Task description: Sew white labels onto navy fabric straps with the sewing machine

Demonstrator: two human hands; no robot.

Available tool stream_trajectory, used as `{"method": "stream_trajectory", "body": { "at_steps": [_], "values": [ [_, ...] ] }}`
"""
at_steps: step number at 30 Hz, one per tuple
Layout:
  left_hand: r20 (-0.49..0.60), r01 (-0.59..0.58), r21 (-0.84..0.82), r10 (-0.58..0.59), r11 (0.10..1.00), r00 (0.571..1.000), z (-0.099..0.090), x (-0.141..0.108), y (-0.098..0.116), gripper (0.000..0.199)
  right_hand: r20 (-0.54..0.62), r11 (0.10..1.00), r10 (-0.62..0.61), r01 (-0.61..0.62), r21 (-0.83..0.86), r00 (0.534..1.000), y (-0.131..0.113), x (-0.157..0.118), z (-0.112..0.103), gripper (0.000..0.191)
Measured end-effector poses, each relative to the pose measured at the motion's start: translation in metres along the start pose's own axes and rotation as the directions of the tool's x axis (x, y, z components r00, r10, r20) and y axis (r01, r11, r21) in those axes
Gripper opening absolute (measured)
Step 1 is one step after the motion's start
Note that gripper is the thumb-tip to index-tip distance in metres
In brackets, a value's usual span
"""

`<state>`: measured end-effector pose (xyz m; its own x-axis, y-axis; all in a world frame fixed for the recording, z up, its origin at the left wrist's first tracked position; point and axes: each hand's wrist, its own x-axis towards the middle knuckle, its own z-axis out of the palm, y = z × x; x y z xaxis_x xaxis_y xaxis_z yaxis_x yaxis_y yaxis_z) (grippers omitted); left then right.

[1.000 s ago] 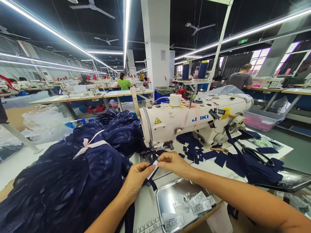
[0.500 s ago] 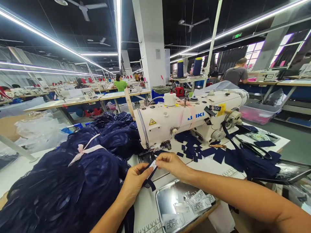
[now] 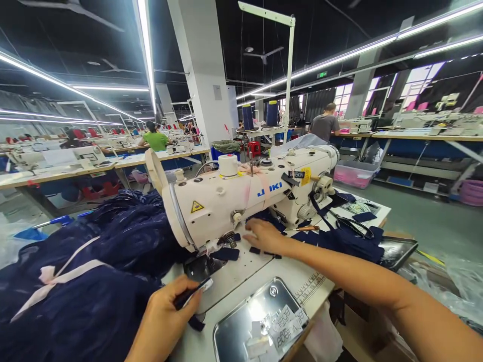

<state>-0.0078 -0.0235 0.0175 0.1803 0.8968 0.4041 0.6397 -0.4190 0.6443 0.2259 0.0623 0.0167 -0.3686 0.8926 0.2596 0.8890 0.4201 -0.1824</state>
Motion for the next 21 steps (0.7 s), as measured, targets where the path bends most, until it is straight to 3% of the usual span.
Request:
{"method": "stream_trajectory", "body": {
  "at_steps": [1,2,3,5,7,11,14,17,19,21],
  "values": [
    [-0.073,-0.176,0.166,0.19,0.97,0.979,0.003,0.003,-0.002,0.022,-0.015,0.994,0.038,-0.039,-0.099,0.999,0.01,0.006,-0.003,0.021],
    [-0.096,-0.328,0.332,0.378,0.884,0.921,0.008,0.007,-0.003,0.023,-0.022,0.982,0.069,-0.071,-0.173,0.997,0.017,0.012,-0.004,0.021],
    [-0.064,-0.442,0.471,0.53,0.763,0.846,0.013,0.011,-0.004,0.025,-0.02,0.974,0.091,-0.093,-0.208,0.996,0.023,0.018,-0.004,0.02],
    [0.099,-0.572,0.627,0.673,0.529,0.733,0.024,0.018,-0.007,0.03,-0.005,0.961,0.119,-0.116,-0.25,0.993,0.031,0.024,-0.001,0.021],
    [0.244,-0.623,0.664,0.668,0.413,0.703,0.032,0.021,-0.01,0.034,0.01,0.947,0.139,-0.13,-0.294,0.99,0.034,0.026,0.001,0.025],
    [0.419,-0.694,0.647,0.613,0.317,0.67,0.036,0.019,-0.015,0.036,0.021,0.936,0.117,-0.103,-0.338,0.993,0.027,0.018,0.0,0.03],
    [0.478,-0.719,0.653,0.608,0.237,0.634,0.034,0.015,-0.017,0.035,0.05,0.942,-0.068,0.081,-0.325,0.996,0.005,0.006,0.004,0.027],
    [0.493,-0.719,0.661,0.599,0.213,0.631,0.033,0.012,-0.016,0.033,0.084,0.878,-0.362,0.37,-0.304,0.928,-0.021,-0.009,0.017,0.023],
    [0.489,-0.712,0.669,0.593,0.216,0.639,0.032,0.01,-0.017,0.032,0.094,0.852,-0.437,0.445,-0.275,0.895,-0.03,-0.018,0.026,0.019],
    [0.482,-0.702,0.677,0.589,0.221,0.649,0.03,0.008,-0.018,0.032,0.077,0.86,-0.444,0.449,-0.244,0.893,-0.03,-0.024,0.031,0.013]
  ]
}}
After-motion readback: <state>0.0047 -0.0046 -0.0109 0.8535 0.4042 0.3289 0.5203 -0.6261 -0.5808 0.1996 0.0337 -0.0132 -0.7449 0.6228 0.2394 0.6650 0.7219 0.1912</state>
